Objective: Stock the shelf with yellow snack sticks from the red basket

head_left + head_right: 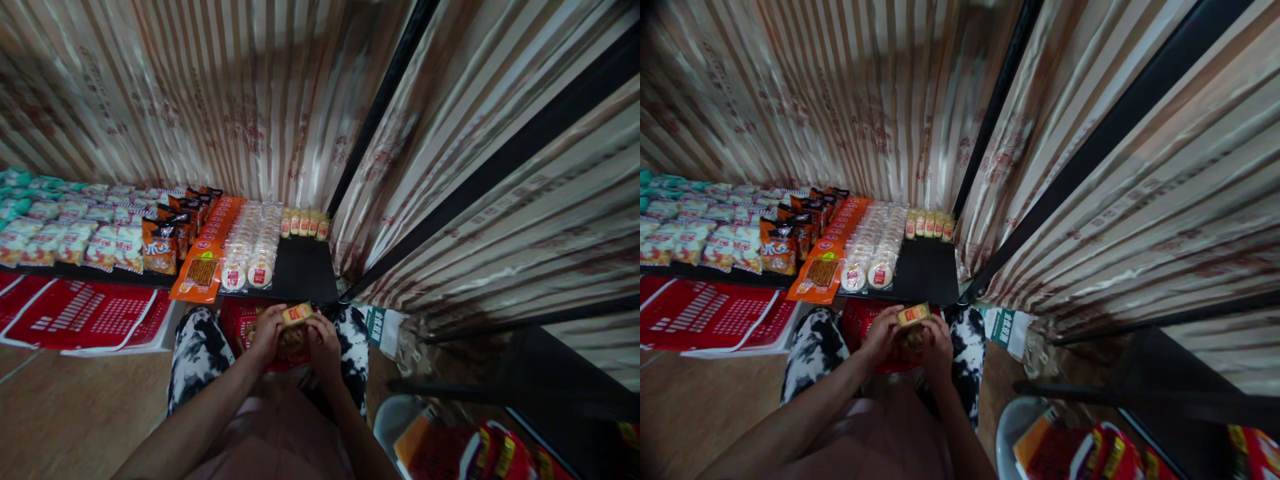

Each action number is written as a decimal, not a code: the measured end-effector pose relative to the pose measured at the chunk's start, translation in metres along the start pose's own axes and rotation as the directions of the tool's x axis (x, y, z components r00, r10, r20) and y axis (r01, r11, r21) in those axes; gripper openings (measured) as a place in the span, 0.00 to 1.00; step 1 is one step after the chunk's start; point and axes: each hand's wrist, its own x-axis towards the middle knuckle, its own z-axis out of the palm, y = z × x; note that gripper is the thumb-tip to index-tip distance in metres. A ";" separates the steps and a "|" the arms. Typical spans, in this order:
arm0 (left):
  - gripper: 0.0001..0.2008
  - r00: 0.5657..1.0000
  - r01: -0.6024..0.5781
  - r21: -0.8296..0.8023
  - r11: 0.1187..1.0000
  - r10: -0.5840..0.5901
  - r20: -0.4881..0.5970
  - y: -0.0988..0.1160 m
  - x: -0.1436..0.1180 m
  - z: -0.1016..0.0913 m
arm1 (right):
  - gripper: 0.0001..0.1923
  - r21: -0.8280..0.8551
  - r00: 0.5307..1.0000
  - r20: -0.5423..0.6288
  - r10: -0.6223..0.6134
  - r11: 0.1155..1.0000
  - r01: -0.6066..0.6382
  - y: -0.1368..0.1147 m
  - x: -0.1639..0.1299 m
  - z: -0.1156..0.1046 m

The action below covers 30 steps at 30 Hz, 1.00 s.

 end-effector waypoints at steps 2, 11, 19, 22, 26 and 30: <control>0.17 1.000 -0.001 0.000 1.000 0.001 0.015 -0.002 -0.001 0.000 | 0.12 0.031 0.999 0.008 0.032 0.999 -0.033 -0.002 0.004 0.002; 0.16 0.997 -0.040 0.031 0.999 0.037 0.075 -0.011 0.003 -0.004 | 0.15 0.186 0.967 0.086 0.239 0.950 -0.252 -0.021 0.016 0.008; 0.15 0.989 -0.129 0.145 0.981 0.117 0.088 -0.010 0.006 0.001 | 0.14 0.357 0.925 0.200 0.322 0.856 -0.375 -0.020 0.026 0.014; 0.14 0.988 -0.147 0.205 0.968 0.132 0.086 -0.012 0.011 0.005 | 0.14 0.358 0.922 0.205 0.329 0.852 -0.383 -0.016 0.032 0.016; 0.13 0.978 -0.205 0.249 0.947 0.192 0.075 -0.014 0.024 0.009 | 0.13 0.311 0.934 0.171 0.313 0.883 -0.353 -0.014 0.042 0.017; 0.12 0.972 -0.236 0.290 0.928 0.221 0.084 -0.012 0.035 0.015 | 0.13 0.281 0.956 0.111 0.272 0.914 -0.292 -0.015 0.053 0.018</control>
